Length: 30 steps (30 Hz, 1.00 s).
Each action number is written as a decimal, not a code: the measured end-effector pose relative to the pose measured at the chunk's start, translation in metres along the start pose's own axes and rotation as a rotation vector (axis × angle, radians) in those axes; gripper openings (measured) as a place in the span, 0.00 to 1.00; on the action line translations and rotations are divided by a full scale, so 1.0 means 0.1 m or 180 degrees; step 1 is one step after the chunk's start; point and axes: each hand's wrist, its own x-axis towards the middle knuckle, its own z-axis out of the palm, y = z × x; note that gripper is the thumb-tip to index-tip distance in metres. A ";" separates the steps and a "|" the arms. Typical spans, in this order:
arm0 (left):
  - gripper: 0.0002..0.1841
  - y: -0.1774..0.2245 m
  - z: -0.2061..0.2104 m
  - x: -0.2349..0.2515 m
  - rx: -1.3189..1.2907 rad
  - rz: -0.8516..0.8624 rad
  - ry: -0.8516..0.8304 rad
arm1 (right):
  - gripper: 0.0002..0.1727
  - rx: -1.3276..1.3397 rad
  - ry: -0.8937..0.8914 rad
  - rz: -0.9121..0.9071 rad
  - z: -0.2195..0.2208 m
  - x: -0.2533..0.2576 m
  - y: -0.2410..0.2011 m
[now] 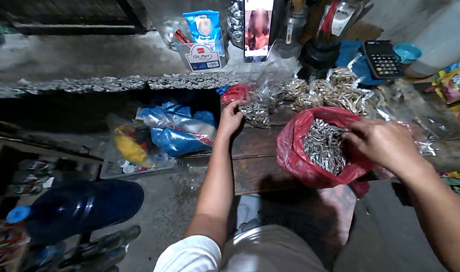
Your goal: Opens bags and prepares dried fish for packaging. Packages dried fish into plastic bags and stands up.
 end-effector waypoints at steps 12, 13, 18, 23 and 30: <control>0.19 0.01 0.03 0.01 0.0062 -0.0086 0.0140 | 0.09 0.1184 0.0195 0.0210 -0.45 0.22 0.14; 0.19 0.01 0.04 0.02 0.0070 -0.0108 0.0114 | 0.09 0.1250 0.0240 0.0222 -0.48 0.26 0.15; 0.19 0.02 0.07 0.02 0.0007 -0.0116 0.0088 | 0.08 0.1823 0.0374 0.0199 -0.66 0.60 0.10; 0.18 0.02 0.07 0.02 0.0025 -0.0074 0.0080 | 0.04 0.2332 0.0347 0.0215 -0.90 1.11 -0.26; 0.19 0.03 0.06 0.04 0.0007 -0.0143 0.0060 | 0.13 0.1945 0.0200 0.0193 -0.91 1.85 -0.90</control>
